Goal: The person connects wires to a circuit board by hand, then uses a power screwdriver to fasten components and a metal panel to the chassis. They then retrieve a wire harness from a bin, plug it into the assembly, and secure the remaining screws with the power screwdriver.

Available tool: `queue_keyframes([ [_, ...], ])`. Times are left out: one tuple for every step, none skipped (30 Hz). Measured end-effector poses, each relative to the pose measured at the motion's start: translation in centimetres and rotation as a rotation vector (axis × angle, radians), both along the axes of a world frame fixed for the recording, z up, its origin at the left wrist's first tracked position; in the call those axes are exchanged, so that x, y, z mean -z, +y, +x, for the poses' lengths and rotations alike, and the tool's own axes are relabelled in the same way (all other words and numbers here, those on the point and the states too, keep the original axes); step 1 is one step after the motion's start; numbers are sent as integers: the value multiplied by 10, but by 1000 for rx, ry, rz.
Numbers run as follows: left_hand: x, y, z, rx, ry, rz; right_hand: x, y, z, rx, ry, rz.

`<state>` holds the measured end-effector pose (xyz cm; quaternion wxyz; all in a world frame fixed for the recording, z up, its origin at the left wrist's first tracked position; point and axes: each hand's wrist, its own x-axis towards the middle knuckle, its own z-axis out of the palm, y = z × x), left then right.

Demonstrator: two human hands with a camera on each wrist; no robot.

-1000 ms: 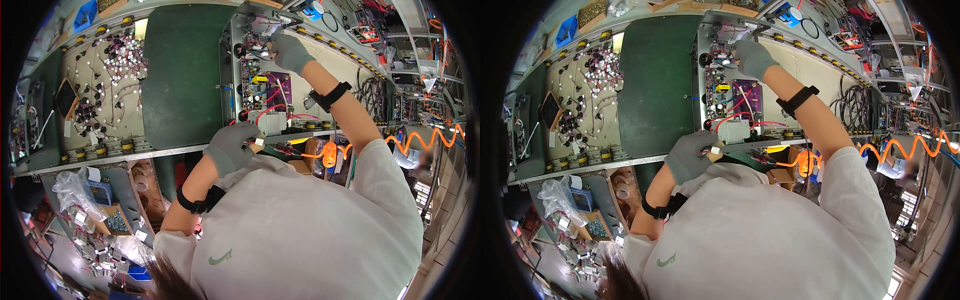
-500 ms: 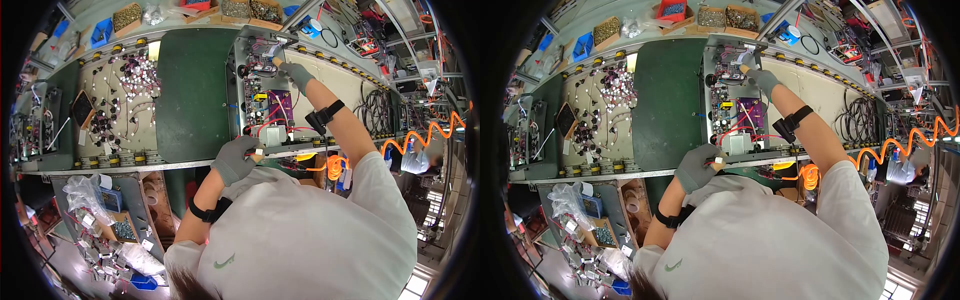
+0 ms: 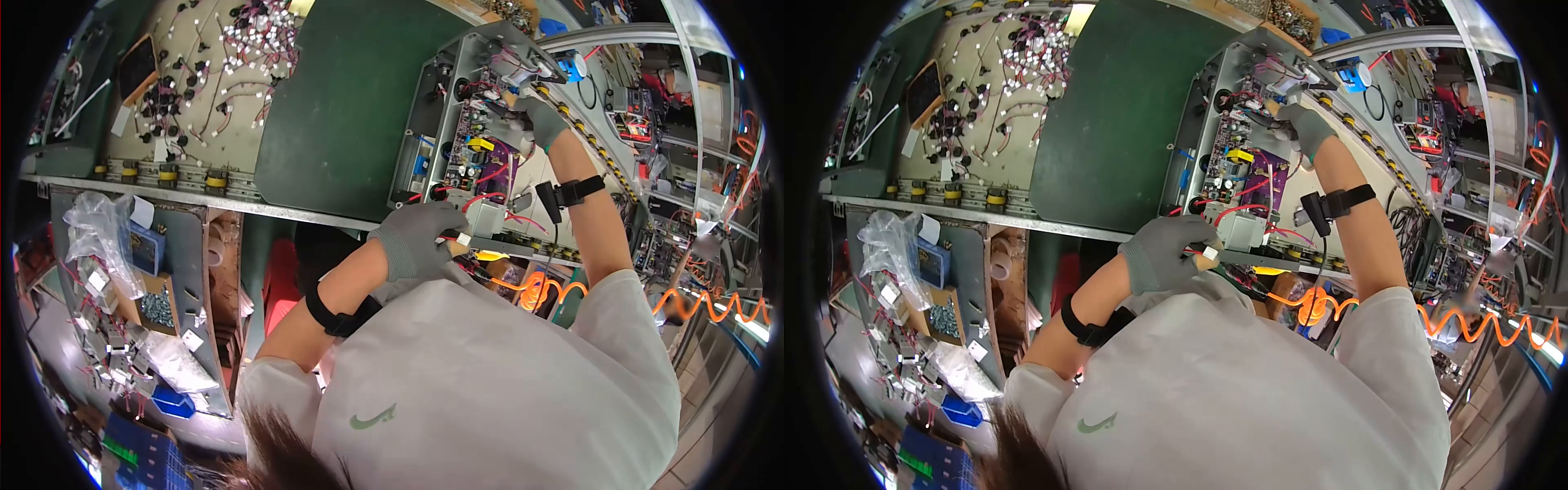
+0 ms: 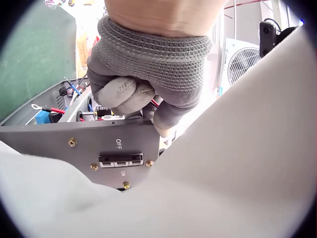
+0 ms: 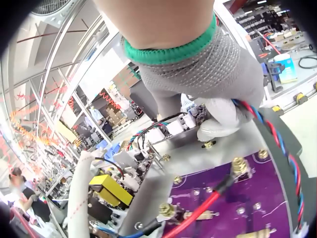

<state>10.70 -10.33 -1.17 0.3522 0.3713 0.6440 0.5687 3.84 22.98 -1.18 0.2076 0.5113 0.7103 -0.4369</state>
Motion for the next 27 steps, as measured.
queue_keyframes([
  [0,0,0,7,34,-2,0,0,1,-21,12,-11],
  [-2,0,0,18,71,-2,0,0,3,-36,27,-21],
  [-4,-1,-2,20,64,1,0,-4,2,43,60,-71],
  [-7,-1,-4,48,70,-27,1,-4,4,47,55,-66],
  [-9,0,-6,71,80,-54,4,-4,5,50,83,-60],
  [-9,0,-6,72,82,-48,5,-4,6,54,116,-55],
  [-10,0,-7,69,58,-57,5,-4,7,59,150,-50],
  [-11,-1,-6,70,37,-66,6,-5,8,65,158,-44],
  [-12,-1,-5,81,46,-62,6,-10,10,48,157,-7],
  [-11,-1,-5,76,46,-81,3,-11,11,30,161,30],
  [-11,-1,-5,71,49,-101,-1,-3,9,-55,59,35],
  [-10,-2,-4,81,67,-99,-6,-4,11,-43,76,38],
  [-9,-3,-4,59,41,-90,-9,-6,11,-216,80,174],
  [-9,-5,-4,35,13,-81,-12,-9,10,-389,80,311],
  [-10,-8,-5,42,25,-81,-36,-33,10,-533,-37,517],
  [-11,-12,-7,38,-104,-87,-47,-49,18,-517,-27,521],
  [-12,-14,-10,35,-229,-93,-57,-61,27,-557,37,678],
  [-10,-16,-13,49,-210,-91,-66,-70,36,-593,98,836],
  [-5,-18,-14,-48,-230,-38,-74,-77,46,-570,106,844],
  [-5,-18,-14,-143,-252,14,-81,-84,56,-692,222,787],
  [-22,-19,-17,-226,-324,79,-86,-90,65,-811,338,726],
  [-22,-17,-19,-207,-310,75,-90,-97,73,-787,345,732],
  [-18,-16,-20,-288,-395,145,-94,-105,80,-839,382,615],
  [-17,-14,-22,-371,-481,214,-98,-113,87,-891,420,496],
  [-21,-12,-23,-397,-412,177,-107,-125,92,-878,426,497],
  [-29,-10,-23,-393,-408,173,-118,-139,94,-867,394,510],
  [-38,-8,-23,-385,-362,147,-122,-150,98,-858,362,520],
])
